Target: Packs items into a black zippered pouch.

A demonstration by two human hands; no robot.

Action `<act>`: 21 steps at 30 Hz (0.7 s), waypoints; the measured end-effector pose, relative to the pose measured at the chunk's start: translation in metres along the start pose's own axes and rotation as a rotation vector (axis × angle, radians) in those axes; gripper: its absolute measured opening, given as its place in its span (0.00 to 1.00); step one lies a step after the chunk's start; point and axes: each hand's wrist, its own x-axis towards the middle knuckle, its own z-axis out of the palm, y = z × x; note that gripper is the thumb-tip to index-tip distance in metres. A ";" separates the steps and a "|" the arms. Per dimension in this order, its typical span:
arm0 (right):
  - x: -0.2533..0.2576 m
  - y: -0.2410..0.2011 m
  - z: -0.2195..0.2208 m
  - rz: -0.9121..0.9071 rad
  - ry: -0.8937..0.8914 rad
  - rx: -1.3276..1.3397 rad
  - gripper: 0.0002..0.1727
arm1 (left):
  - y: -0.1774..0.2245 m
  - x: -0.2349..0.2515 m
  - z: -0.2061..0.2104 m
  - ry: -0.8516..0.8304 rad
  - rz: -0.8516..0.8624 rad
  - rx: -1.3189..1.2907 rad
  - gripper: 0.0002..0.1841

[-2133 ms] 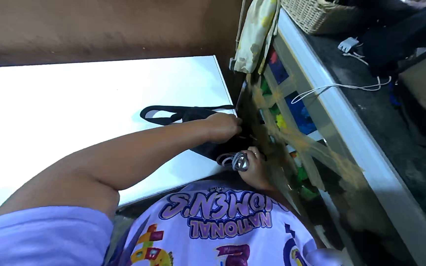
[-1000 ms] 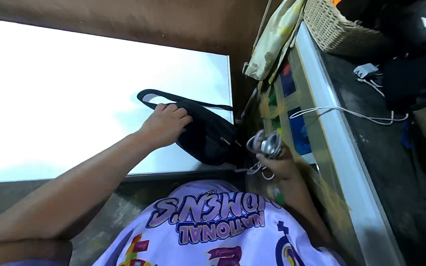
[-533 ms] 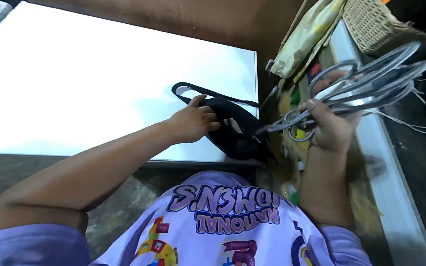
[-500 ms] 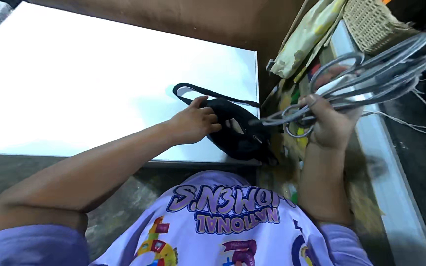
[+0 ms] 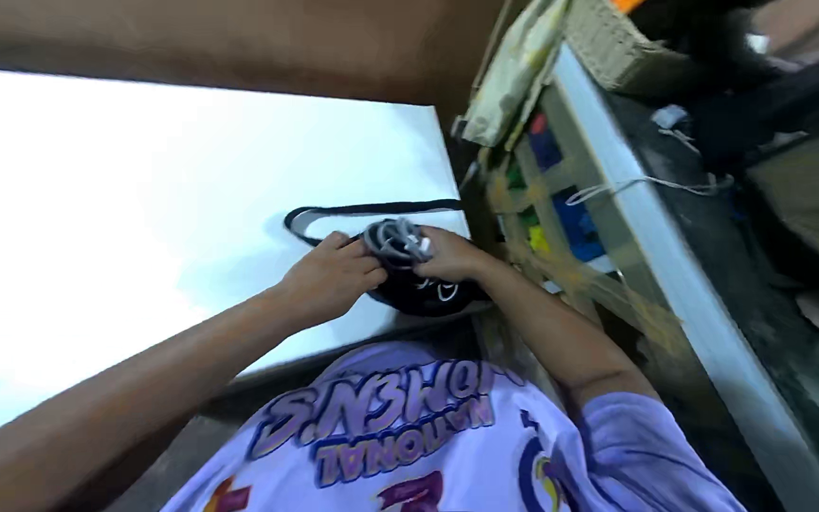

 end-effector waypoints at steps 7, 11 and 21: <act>0.019 -0.010 0.005 0.219 0.192 -0.012 0.32 | -0.010 0.000 -0.018 -0.108 0.170 -0.369 0.08; -0.002 -0.022 0.025 0.182 0.163 -0.108 0.30 | -0.025 -0.003 -0.021 -0.074 0.135 -0.304 0.09; -0.015 -0.070 0.031 0.367 -0.378 -0.442 0.23 | -0.038 0.011 -0.028 0.034 0.242 -0.389 0.09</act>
